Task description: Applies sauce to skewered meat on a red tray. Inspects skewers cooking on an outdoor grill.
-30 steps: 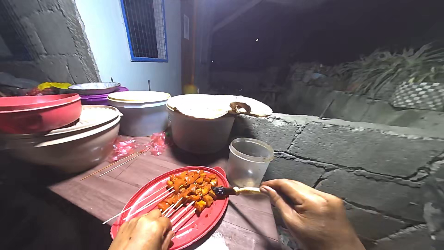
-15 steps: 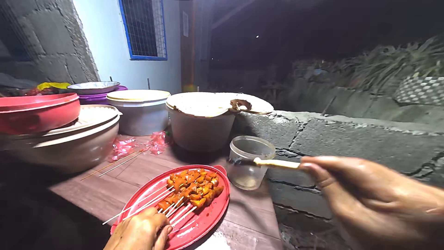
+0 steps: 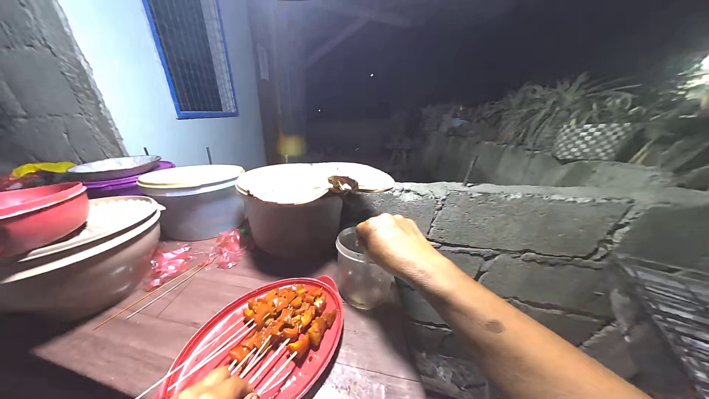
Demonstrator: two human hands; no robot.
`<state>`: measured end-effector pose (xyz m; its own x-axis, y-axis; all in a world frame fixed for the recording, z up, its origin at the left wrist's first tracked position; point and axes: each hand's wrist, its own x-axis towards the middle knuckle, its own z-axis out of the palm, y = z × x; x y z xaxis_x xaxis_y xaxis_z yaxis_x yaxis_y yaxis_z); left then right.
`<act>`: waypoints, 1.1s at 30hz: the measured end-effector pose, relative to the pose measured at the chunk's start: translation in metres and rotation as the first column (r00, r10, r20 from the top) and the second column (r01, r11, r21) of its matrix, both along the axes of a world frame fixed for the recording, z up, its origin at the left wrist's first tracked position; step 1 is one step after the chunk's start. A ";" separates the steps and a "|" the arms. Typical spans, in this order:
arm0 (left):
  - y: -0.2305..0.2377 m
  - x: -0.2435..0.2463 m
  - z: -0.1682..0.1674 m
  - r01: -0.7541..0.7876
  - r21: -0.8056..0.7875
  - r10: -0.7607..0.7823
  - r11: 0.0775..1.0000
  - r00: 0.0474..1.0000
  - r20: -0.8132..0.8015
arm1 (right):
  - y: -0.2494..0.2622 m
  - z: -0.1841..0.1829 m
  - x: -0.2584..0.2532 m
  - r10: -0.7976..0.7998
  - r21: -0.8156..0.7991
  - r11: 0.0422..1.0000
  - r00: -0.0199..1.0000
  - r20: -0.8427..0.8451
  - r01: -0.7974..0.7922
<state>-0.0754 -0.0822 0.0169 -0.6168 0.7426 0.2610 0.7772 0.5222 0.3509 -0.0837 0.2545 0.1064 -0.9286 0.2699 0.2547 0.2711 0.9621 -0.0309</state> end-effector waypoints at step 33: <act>-0.009 0.000 -0.018 -0.010 0.145 0.010 0.989 1.000 -0.003 | -0.023 -0.085 0.105 0.088 -0.267 0.902 0.750 -0.656 -0.339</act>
<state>-0.0759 -0.0909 -0.0012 -0.6231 0.6903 0.3678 0.7734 0.4738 0.4212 0.0215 0.2316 0.0218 -0.6433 0.2689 0.7168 -0.1409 0.8787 -0.4560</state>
